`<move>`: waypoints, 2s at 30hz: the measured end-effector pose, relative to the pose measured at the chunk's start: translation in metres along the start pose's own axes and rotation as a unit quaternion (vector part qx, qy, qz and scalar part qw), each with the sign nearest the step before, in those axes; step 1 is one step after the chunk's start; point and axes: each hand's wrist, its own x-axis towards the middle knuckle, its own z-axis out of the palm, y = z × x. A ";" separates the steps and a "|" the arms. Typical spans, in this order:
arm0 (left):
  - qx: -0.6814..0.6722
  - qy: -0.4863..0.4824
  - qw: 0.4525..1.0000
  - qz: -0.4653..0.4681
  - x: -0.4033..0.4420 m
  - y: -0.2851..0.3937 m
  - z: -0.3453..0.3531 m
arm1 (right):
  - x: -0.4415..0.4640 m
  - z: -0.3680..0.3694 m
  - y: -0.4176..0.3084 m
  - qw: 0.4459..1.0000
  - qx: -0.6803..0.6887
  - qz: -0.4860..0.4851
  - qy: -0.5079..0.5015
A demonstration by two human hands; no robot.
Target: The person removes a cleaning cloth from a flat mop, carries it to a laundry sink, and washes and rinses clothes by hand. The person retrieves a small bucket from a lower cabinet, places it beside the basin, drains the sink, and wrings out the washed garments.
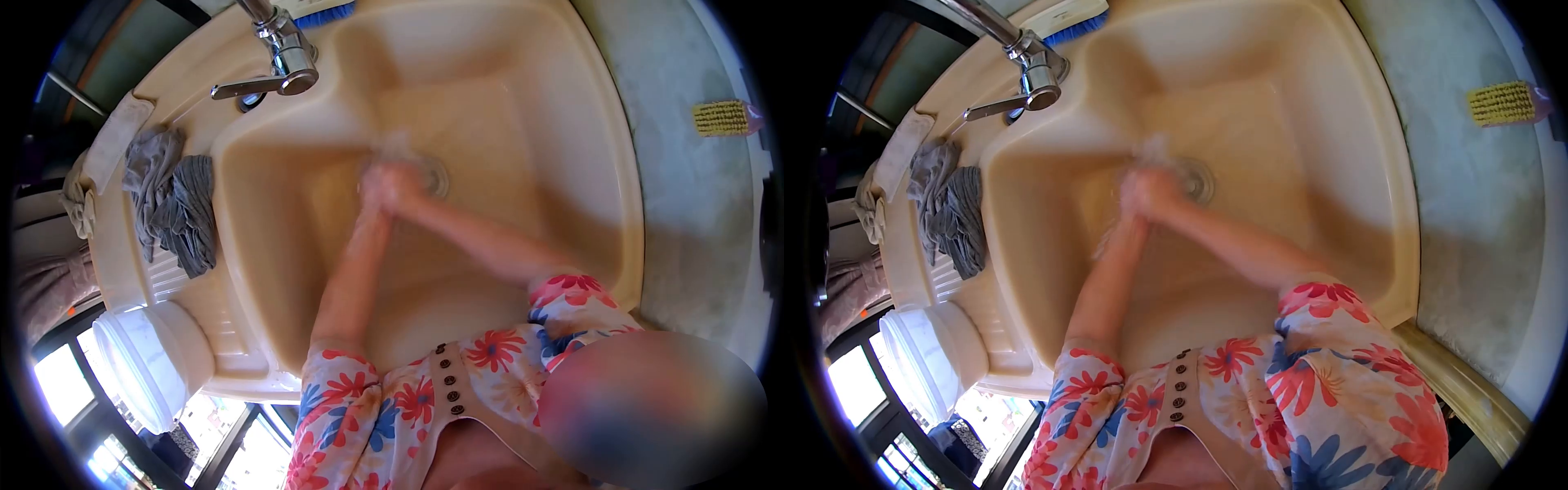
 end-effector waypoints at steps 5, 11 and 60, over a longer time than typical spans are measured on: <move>-0.740 0.047 0.415 -0.527 0.027 0.004 0.030 | 0.021 -0.011 0.032 0.980 -0.023 0.183 -0.077; -0.692 -0.018 0.546 -0.472 0.048 0.031 -0.001 | 0.016 -0.034 0.067 0.967 0.022 0.206 -0.149; -0.594 -0.114 0.553 -0.573 0.023 -0.025 -0.014 | 0.035 -0.095 0.174 0.954 -0.030 0.288 -0.081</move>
